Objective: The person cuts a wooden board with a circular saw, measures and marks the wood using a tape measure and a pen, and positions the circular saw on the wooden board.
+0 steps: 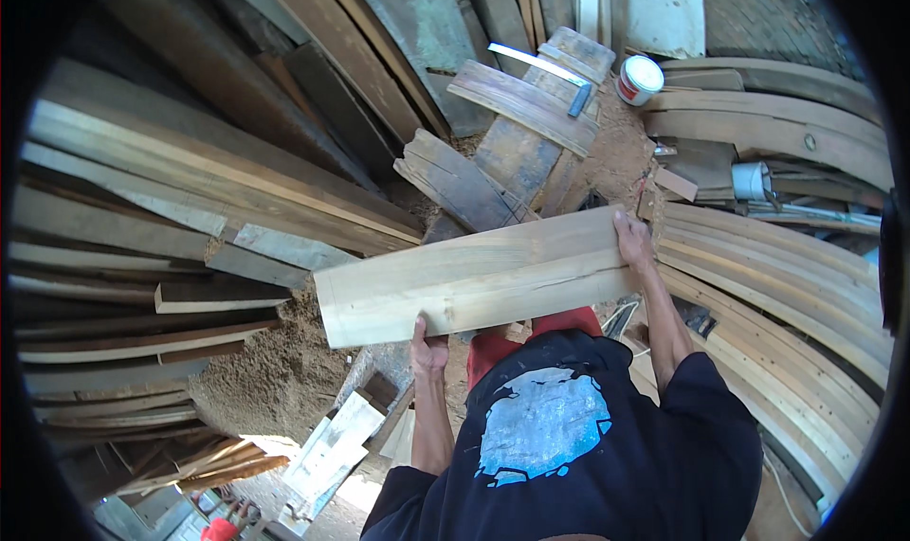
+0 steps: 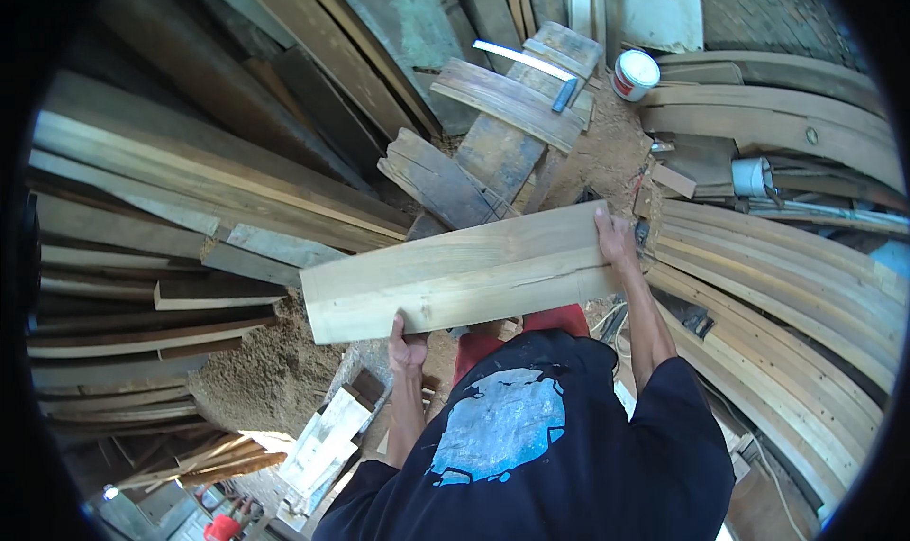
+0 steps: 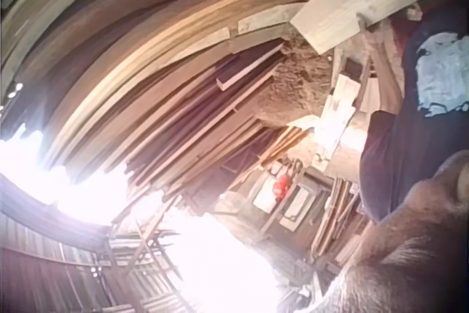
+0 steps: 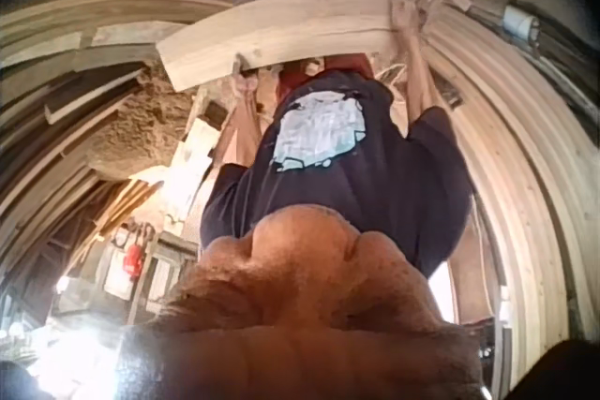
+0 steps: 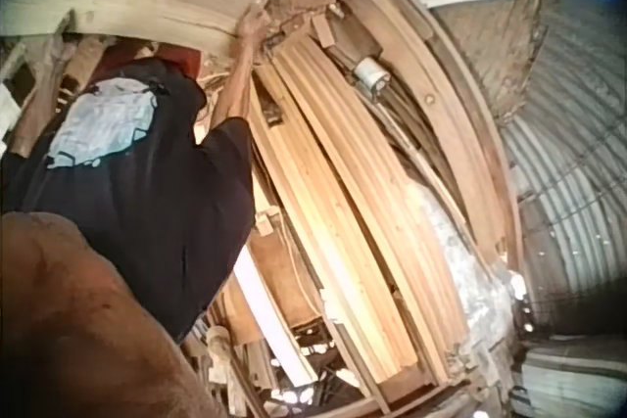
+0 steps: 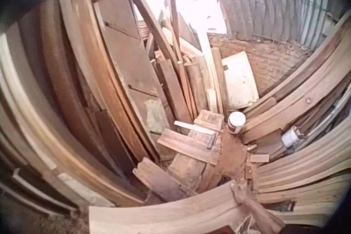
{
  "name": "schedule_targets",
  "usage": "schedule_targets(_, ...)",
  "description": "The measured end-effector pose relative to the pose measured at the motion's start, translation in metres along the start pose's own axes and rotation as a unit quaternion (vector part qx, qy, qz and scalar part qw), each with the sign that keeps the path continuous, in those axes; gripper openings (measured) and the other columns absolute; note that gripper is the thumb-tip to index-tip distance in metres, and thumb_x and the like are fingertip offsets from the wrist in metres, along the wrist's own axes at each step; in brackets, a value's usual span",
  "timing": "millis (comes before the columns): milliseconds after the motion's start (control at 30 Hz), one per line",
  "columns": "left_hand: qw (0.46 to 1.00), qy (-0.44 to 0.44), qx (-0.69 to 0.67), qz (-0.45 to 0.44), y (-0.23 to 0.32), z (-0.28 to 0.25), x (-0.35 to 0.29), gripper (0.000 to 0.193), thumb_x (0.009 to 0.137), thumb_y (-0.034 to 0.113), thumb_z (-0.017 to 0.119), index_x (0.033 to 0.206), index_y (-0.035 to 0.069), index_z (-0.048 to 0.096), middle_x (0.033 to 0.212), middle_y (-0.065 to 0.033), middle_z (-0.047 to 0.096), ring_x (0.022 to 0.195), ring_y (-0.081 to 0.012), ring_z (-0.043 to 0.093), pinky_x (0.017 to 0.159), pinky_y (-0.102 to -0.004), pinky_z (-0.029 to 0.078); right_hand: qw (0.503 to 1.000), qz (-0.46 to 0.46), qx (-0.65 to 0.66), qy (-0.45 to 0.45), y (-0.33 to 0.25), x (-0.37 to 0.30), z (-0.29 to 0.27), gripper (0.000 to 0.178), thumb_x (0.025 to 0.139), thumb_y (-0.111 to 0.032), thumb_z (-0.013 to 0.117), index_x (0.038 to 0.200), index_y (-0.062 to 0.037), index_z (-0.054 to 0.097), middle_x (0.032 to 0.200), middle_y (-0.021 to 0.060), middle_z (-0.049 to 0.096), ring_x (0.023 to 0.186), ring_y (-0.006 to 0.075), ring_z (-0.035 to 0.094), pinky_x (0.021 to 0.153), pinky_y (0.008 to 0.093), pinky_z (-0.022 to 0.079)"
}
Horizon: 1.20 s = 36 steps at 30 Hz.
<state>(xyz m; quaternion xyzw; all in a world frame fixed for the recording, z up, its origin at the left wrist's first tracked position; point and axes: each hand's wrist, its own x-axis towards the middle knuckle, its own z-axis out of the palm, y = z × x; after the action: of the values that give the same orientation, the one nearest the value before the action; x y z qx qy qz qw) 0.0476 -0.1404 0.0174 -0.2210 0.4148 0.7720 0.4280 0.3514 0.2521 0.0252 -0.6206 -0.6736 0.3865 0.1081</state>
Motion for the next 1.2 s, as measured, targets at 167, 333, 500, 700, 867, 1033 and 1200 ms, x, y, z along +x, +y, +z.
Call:
schedule_targets(167,0.991,0.083,-0.083,0.062,-0.028,-0.026,-0.017,0.057,0.080,0.025,0.087,0.129,0.012,0.062,0.129,-0.0064,0.066,0.122,-0.0277,0.061,0.109,-0.0494,0.049,0.983,-0.067,-0.111,-0.129,-0.100,0.067,0.035,0.064,0.096,-0.053,0.051,0.100,0.0067,0.073,0.098,0.0348,0.068,0.099,0.0496,0.067,0.086,0.0530,0.050)
schedule_targets(333,0.981,0.120,-0.146,0.050,-0.055,-0.043,-0.001,0.062,0.077,0.031,0.089,0.130,0.014,0.062,0.131,-0.0046,0.064,0.126,-0.0299,0.057,0.110,-0.0537,0.047,0.958,-0.176,-0.191,-0.118,-0.153,0.125,0.093,0.067,0.097,-0.053,0.051,0.101,0.0101,0.071,0.103,0.0367,0.067,0.104,0.0509,0.066,0.092,0.0552,0.051)
schedule_targets(500,0.972,0.155,-0.169,0.058,-0.064,-0.037,0.018,0.059,0.078,0.035,0.088,0.126,0.014,0.063,0.126,-0.0039,0.066,0.123,-0.0291,0.059,0.107,-0.0536,0.049,0.941,-0.177,-0.227,-0.177,-0.174,0.166,0.126,0.068,0.099,-0.054,0.051,0.103,0.0112,0.070,0.106,0.0365,0.067,0.109,0.0502,0.064,0.094,0.0549,0.049)
schedule_targets(700,0.978,0.165,-0.019,-0.129,-0.058,-0.054,0.018,0.047,0.085,0.046,0.081,0.103,0.006,0.062,0.102,-0.0103,0.068,0.096,-0.0284,0.067,0.090,-0.0488,0.058,0.928,-0.244,-0.181,-0.213,-0.171,0.181,0.132,0.052,0.099,-0.046,0.055,0.111,0.0035,0.069,0.101,0.0283,0.070,0.102,0.0444,0.067,0.088,0.0479,0.051)
schedule_targets(867,0.828,0.134,0.545,-0.013,-0.051,-0.021,0.003,0.048,0.087,0.038,0.079,0.108,0.000,0.057,0.103,-0.0159,0.067,0.092,-0.0282,0.067,0.078,-0.0455,0.056,0.964,-0.202,-0.138,-0.108,-0.123,0.159,0.091,0.044,0.097,-0.039,0.059,0.111,0.0013,0.069,0.098,0.0231,0.073,0.093,0.0414,0.068,0.084,0.0446,0.051)
schedule_targets(1033,0.556,0.083,0.806,0.186,-0.023,0.060,0.000,0.083,0.073,0.038,0.086,0.140,0.006,0.049,0.145,-0.0302,0.044,0.138,-0.0424,0.039,0.114,-0.0556,0.030,0.987,-0.056,-0.105,-0.111,-0.048,0.111,0.070,0.042,0.095,-0.036,0.060,0.106,0.0025,0.069,0.090,0.0183,0.074,0.078,0.0260,0.070,0.075,0.0406,0.053)
schedule_targets(1200,0.369,-0.075,0.887,0.268,-0.028,0.061,0.042,0.116,0.068,0.039,0.087,0.163,0.027,0.021,0.163,-0.0353,0.009,0.152,-0.0534,0.010,0.123,-0.0604,0.012,0.966,0.069,0.170,-0.184,-0.062,0.083,0.105,0.040,0.094,-0.037,0.066,0.099,0.0026,0.069,0.087,0.0073,0.069,0.068,0.0131,0.062,0.058,0.0266,0.047)
